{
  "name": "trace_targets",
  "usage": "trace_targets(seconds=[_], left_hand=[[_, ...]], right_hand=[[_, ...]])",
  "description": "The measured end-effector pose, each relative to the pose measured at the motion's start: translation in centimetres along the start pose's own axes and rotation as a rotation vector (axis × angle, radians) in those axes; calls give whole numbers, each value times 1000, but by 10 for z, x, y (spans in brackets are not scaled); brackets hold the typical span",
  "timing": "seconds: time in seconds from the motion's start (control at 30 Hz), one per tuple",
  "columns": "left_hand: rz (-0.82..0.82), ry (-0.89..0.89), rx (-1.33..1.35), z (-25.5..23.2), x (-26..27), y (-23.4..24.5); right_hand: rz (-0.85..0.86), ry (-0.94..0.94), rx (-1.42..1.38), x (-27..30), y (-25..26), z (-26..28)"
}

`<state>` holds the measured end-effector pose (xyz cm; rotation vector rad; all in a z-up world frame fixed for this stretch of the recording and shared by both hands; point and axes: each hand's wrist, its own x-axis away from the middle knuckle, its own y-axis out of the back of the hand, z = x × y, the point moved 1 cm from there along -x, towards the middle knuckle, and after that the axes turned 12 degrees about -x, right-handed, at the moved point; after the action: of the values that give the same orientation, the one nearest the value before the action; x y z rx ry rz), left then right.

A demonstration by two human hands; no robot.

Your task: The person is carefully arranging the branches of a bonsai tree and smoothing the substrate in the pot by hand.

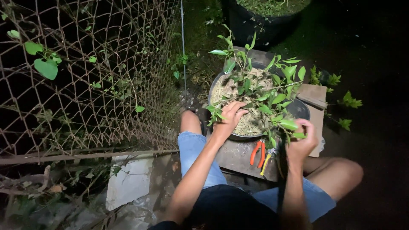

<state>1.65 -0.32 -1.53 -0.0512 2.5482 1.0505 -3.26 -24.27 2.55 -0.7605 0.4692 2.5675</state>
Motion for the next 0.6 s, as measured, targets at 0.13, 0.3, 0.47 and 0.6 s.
trace_targets(seconds=[0.13,0.3,0.47,0.6], left_hand=[[-10,-24,0,0,0,-4],[-12,-28,14,5,1,-9],[4,-50,-63,13,2,-16],[21,-29,-42,16,6,-18]], right_hand=[[-161,5,144,8,29,-59],[-131,27,309,-7,35,-82],[214,-208,419,-26,33,-74],[203,-51,370,-29,23,-25]])
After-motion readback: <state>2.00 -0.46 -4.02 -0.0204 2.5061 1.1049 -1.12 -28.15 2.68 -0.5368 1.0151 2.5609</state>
